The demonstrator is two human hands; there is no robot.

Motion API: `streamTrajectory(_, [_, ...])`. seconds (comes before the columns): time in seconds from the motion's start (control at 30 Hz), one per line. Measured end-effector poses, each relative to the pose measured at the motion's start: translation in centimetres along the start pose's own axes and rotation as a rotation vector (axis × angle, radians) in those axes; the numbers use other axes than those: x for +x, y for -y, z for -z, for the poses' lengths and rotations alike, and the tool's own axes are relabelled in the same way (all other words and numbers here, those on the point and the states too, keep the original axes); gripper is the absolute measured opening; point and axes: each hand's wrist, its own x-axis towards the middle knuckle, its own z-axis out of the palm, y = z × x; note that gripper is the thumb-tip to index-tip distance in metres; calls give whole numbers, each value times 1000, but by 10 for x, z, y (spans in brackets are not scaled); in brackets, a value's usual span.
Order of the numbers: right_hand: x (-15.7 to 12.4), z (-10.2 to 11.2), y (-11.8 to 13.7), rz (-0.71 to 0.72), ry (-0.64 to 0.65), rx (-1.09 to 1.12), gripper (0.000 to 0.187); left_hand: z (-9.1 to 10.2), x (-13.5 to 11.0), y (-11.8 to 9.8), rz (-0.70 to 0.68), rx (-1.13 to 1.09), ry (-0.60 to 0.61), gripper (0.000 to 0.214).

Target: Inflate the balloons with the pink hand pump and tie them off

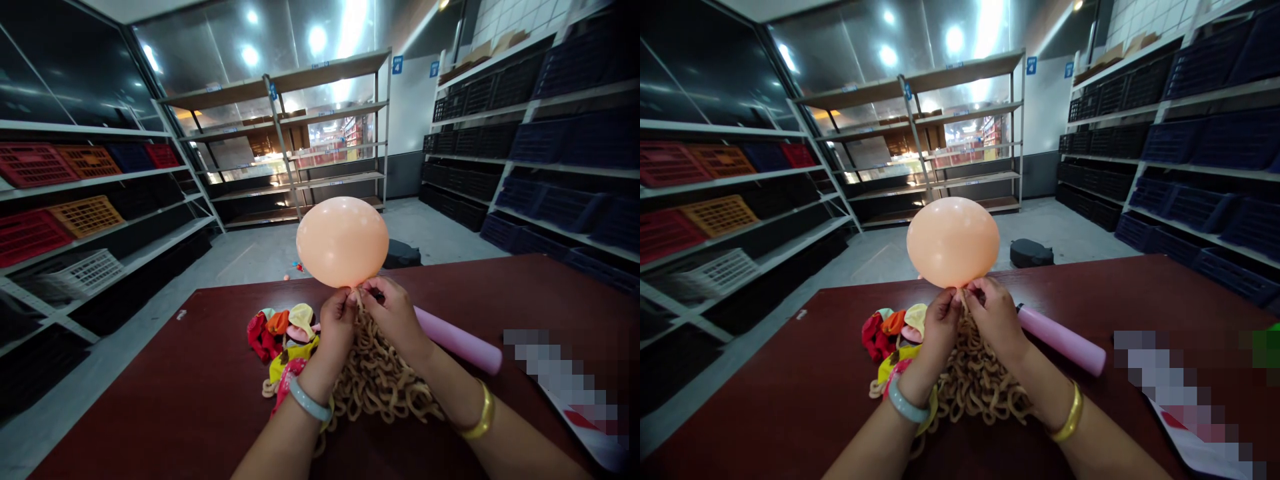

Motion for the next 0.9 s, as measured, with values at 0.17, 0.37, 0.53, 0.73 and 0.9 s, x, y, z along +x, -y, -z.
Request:
streamTrajectory(0.17, [-1,3,-1,58,40,8,9,1,0,-1,21,-26,14,23])
streamTrajectory(0.37, [-6,2,3,167,57,-85,9,0,0,0,59,-131,-37,18])
streamTrajectory(0.53, [-4,5,3,195,90,-16,10,-1,-1,2,129,-282,-15,19])
streamTrajectory(0.73, [1,5,-1,-22,133,307,10,-1,-1,1,122,-272,-11,21])
streamTrajectory(0.9, [4,3,-9,-94,166,445,15,3,-1,-1,25,-85,6,20])
